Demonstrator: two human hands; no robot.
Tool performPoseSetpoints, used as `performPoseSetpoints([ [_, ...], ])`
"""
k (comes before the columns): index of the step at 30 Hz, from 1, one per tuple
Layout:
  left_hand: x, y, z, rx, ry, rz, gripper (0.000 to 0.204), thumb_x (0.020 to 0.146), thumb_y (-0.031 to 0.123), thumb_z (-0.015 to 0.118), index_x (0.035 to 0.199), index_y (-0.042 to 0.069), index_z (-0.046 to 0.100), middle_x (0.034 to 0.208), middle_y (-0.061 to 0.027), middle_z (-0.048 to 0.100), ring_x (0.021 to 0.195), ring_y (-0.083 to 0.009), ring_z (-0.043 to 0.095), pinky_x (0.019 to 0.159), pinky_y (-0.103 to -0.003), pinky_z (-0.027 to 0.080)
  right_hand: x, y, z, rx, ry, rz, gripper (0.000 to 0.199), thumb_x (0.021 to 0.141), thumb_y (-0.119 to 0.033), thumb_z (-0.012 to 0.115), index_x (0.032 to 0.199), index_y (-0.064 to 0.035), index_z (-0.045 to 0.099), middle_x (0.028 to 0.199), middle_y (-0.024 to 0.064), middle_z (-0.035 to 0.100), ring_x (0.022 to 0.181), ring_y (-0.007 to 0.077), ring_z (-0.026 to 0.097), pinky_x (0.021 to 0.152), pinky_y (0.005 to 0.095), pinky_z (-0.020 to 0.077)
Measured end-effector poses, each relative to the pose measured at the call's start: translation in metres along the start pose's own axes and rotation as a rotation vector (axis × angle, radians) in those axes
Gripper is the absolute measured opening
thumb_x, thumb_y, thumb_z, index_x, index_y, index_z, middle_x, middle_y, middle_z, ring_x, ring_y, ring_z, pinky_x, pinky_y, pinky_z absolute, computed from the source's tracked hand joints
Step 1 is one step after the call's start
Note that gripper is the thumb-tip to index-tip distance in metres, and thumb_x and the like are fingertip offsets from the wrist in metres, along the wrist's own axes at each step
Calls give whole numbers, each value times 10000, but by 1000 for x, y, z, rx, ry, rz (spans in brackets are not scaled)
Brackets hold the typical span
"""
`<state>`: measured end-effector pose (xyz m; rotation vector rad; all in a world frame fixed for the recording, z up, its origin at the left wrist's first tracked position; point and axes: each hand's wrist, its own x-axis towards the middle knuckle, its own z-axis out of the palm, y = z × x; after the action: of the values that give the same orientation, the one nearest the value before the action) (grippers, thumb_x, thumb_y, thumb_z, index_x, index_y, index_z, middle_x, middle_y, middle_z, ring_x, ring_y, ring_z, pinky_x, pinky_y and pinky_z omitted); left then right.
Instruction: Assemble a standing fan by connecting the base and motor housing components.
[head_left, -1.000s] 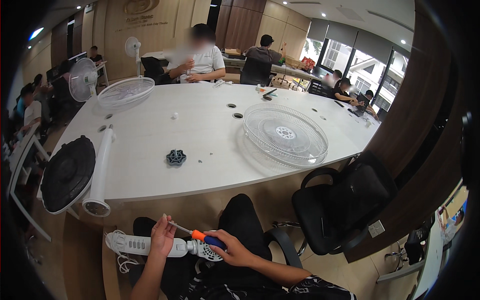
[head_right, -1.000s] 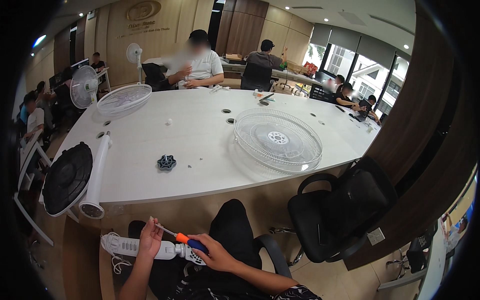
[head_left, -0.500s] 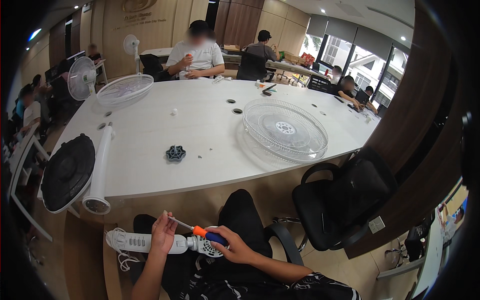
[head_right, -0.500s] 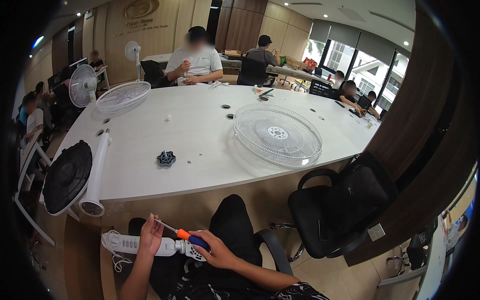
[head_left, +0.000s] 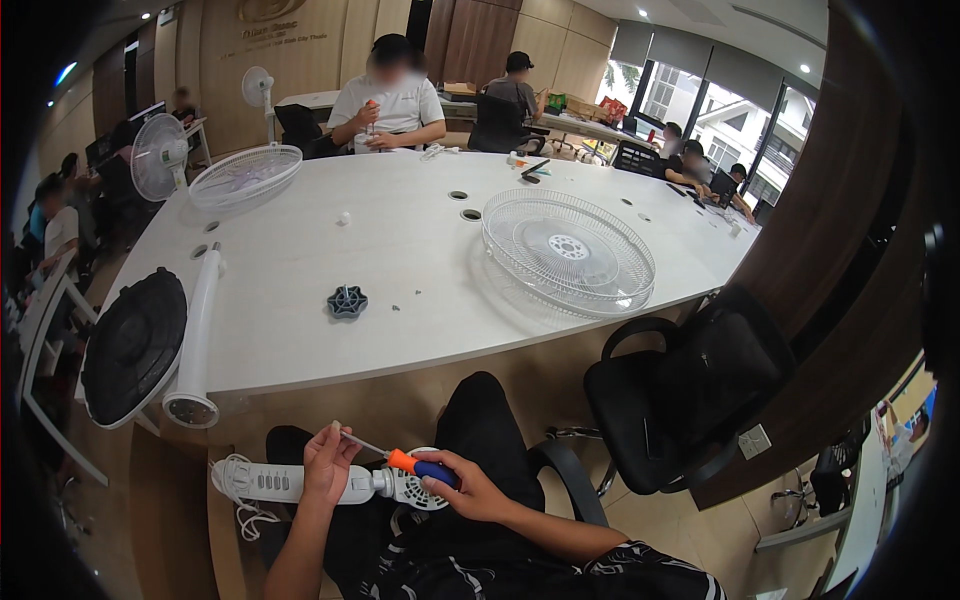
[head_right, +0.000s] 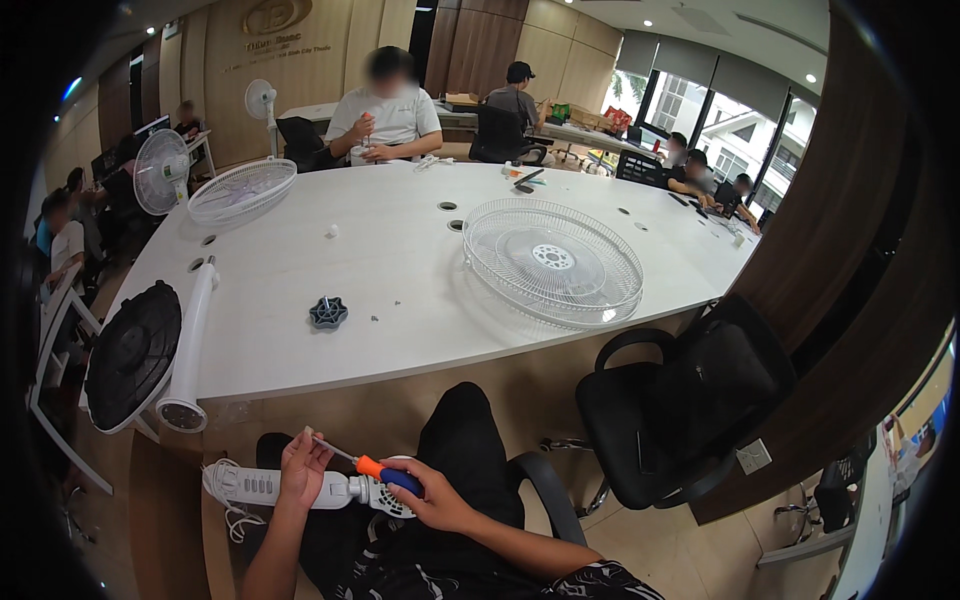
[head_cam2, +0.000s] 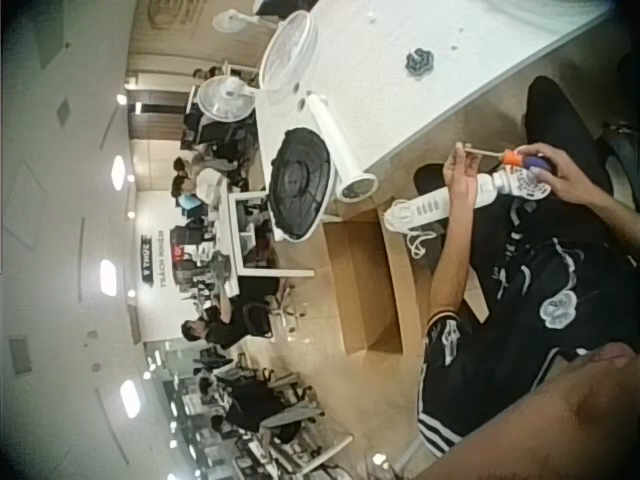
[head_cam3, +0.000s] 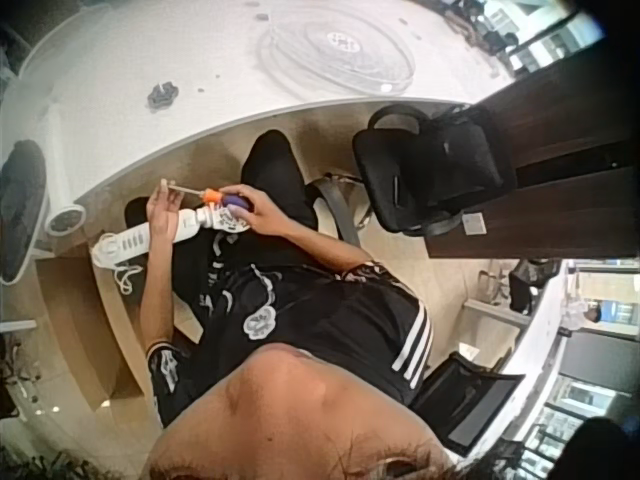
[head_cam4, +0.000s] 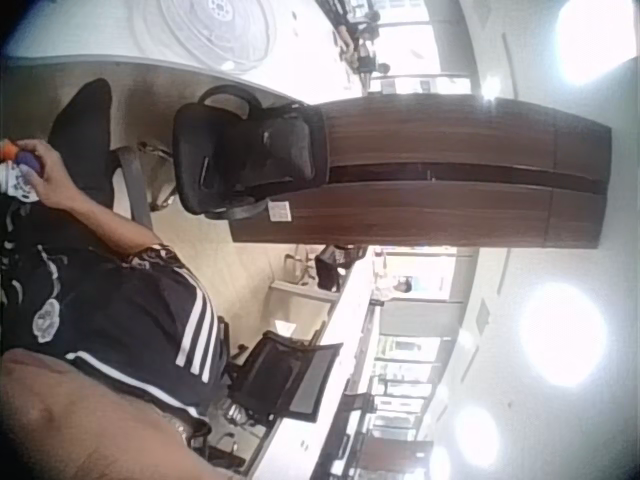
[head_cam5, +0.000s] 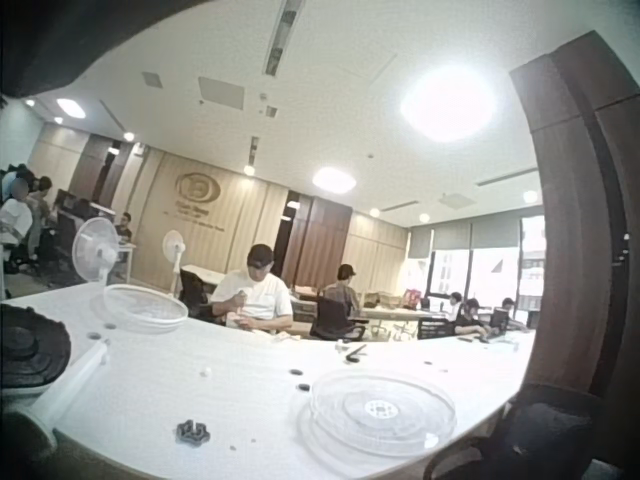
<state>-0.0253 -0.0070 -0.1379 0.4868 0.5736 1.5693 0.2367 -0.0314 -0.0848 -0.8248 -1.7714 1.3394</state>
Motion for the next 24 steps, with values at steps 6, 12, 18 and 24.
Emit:
performPoseSetpoints([
  [6, -9, 7, 3, -28, -32, -21, 90, 973, 120, 629, 1041, 66, 653, 984, -68, 699, 891, -192, 701, 829, -366, 593, -3, -2, 6, 108, 13, 58, 384, 975, -125, 611, 1332, -5, 535, 1188, 106, 625, 987, 137, 616, 830, 278, 505],
  [12, -11, 8, 0, -19, -105, -44, 298, 957, 97, 627, 1249, 96, 564, 1129, -81, 664, 1023, -232, 669, 896, -412, 566, 0, 0, 5, 233, 51, 97, 361, 974, -93, 608, 1317, -4, 539, 1078, 72, 624, 836, 84, 609, 753, 237, 507],
  [18, -4, 22, 25, 353, -351, -117, 698, 795, 31, 792, 1412, -5, 467, 1311, -167, 590, 1163, -260, 610, 1002, -380, 505, 5, -13, -20, 272, 242, 80, 355, 937, -61, 632, 1275, 10, 551, 1050, 77, 640, 828, 103, 640, 753, 239, 527],
  [24, -58, 13, 61, 1384, -190, 738, 609, 597, 121, 938, 1125, 41, 647, 1085, -109, 656, 1006, -263, 633, 852, -347, 522, 1, -22, -66, 196, 335, 29, 332, 892, -36, 683, 1205, 5, 580, 1034, 70, 637, 812, 90, 630, 737, 222, 512],
])
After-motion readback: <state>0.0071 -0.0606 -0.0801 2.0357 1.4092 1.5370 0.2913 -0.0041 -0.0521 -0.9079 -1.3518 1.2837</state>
